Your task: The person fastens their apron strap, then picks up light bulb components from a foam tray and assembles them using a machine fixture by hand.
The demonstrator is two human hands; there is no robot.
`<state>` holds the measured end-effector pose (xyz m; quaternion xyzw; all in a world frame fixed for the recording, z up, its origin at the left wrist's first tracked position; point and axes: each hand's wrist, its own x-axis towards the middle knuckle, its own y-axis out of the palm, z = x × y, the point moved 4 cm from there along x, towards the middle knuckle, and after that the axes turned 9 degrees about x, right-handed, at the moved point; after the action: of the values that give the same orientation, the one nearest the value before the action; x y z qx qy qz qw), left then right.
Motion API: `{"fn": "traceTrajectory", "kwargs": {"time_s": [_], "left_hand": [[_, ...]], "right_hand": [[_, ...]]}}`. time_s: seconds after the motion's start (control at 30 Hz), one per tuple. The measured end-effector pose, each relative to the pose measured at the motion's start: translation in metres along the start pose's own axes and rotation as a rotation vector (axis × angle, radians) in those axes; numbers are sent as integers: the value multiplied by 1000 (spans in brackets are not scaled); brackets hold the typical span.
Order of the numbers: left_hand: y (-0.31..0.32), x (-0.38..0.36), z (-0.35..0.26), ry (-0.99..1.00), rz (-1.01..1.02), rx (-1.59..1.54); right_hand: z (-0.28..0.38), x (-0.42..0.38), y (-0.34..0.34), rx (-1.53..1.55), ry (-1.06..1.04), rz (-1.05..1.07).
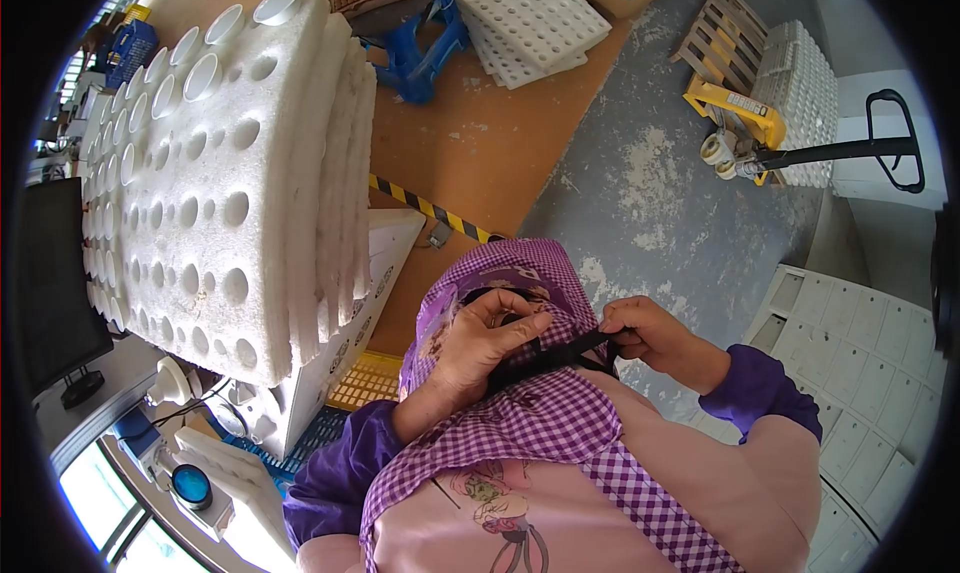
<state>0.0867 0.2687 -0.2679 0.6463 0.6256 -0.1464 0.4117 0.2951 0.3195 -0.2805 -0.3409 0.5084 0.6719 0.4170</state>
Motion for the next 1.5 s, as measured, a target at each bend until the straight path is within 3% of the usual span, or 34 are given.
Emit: {"fn": "traceTrajectory", "kwargs": {"time_s": [0.17, 0.3, 0.4, 0.6, 0.7, 0.77, 0.87, 1.1, 1.3, 1.5], "left_hand": [[8, 3, 4, -44, 107, 160], [7, 5, 5, -50, 78, 254], [12, 10, 8, -13, 148, 200], [9, 10, -1, 23, 46, -62], [8, 17, 9, -34, 140, 190], [14, 22, 8, 205, 199, 556], [18, 18, 7, 277, 139, 773], [19, 16, -1, 143, 159, 905], [19, 16, 1, 142, 143, 864], [15, 17, 2, 223, 42, 838]], "right_hand": [[20, 0, -11, 24, -90, -19], [25, 2, -4, 2, -81, -26], [33, 4, 3, 11, -111, 13], [31, 12, -7, -243, 59, 88], [32, 13, 1, -246, -13, 93], [33, 12, 5, -197, -24, 76], [31, 10, 5, -166, -18, 46], [22, 8, 0, -113, -38, 29], [6, 16, -13, -78, -26, 88], [-22, 24, -42, 82, 140, 122]]}}
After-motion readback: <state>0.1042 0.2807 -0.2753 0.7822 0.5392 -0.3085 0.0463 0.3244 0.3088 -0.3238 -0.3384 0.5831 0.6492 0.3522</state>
